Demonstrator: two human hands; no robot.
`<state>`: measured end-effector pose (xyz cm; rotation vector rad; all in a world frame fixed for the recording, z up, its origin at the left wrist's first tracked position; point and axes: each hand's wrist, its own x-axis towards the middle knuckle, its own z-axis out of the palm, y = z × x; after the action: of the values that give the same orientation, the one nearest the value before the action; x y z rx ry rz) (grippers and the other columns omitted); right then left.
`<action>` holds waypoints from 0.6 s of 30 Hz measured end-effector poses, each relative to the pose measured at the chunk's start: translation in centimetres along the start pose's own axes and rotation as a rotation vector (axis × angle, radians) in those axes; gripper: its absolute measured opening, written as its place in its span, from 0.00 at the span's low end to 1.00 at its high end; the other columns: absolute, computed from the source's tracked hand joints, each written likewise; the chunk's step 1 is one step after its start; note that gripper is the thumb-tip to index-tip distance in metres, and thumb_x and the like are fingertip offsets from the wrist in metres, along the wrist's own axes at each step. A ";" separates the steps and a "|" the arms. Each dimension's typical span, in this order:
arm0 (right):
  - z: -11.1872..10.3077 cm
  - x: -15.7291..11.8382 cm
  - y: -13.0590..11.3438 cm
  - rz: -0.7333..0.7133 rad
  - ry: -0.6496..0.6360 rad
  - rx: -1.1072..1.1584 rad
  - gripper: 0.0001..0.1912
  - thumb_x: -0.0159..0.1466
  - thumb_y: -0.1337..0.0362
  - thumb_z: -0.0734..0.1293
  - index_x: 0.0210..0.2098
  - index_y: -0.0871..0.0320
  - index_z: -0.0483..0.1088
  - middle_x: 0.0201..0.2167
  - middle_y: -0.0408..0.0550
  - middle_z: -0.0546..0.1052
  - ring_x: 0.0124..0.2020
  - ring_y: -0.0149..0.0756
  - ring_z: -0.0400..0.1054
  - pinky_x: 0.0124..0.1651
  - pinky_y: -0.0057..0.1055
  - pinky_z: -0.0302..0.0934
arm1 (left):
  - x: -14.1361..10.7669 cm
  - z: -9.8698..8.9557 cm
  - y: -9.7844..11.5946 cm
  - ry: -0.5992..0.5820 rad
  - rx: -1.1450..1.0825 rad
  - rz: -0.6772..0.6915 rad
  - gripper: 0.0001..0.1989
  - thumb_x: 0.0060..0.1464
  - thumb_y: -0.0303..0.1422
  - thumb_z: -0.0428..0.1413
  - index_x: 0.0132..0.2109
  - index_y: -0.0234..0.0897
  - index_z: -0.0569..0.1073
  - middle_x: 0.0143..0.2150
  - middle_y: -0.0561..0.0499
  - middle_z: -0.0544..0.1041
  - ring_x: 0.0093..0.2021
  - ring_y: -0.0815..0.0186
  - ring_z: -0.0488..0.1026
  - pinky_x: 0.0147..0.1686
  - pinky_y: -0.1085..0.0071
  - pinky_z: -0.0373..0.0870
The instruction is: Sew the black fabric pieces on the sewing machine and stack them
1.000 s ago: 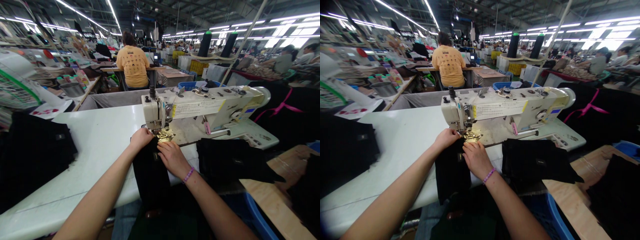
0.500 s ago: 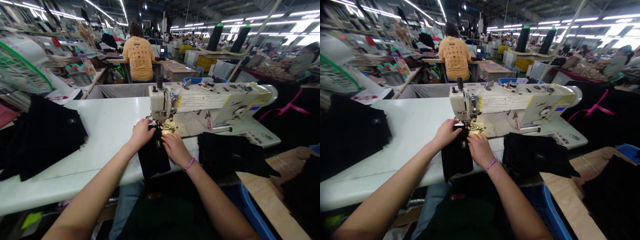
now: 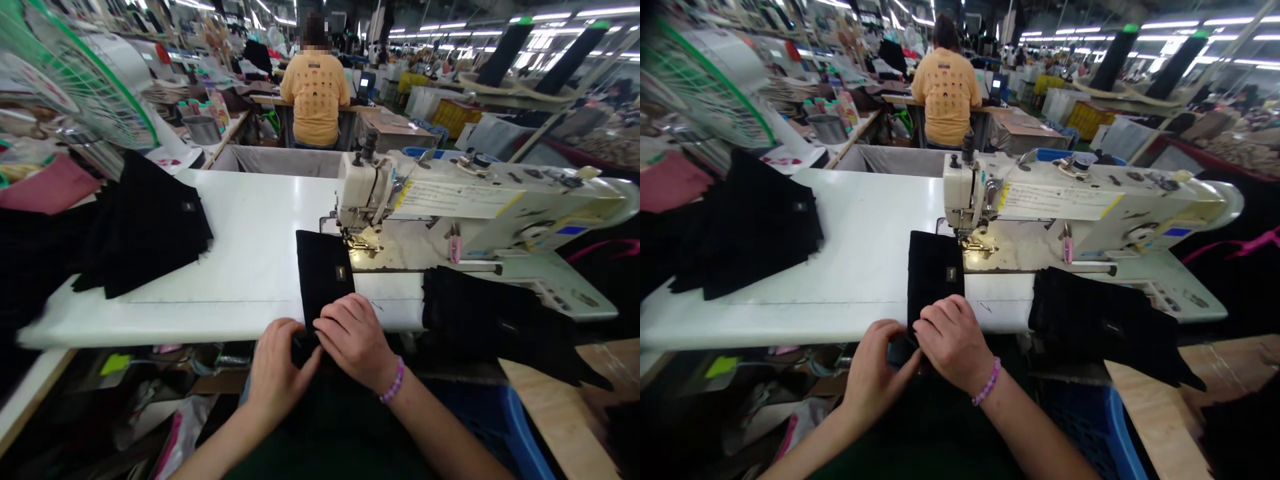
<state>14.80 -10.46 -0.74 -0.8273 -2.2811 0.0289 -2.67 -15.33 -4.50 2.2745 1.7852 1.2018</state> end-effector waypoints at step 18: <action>0.6 1.2 -1.5 0.070 0.273 0.217 0.09 0.67 0.73 0.65 0.44 0.54 0.71 0.35 0.46 0.78 0.39 0.36 0.74 0.55 0.45 0.66 | 1.6 -1.6 1.4 0.158 -0.142 -0.057 0.10 0.57 0.29 0.59 0.45 0.41 0.67 0.39 0.50 0.75 0.39 0.64 0.75 0.39 0.68 0.73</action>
<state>12.92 -10.88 -0.08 -0.7474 -1.9526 0.1806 -2.31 -15.17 -1.91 2.0902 1.7361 1.4838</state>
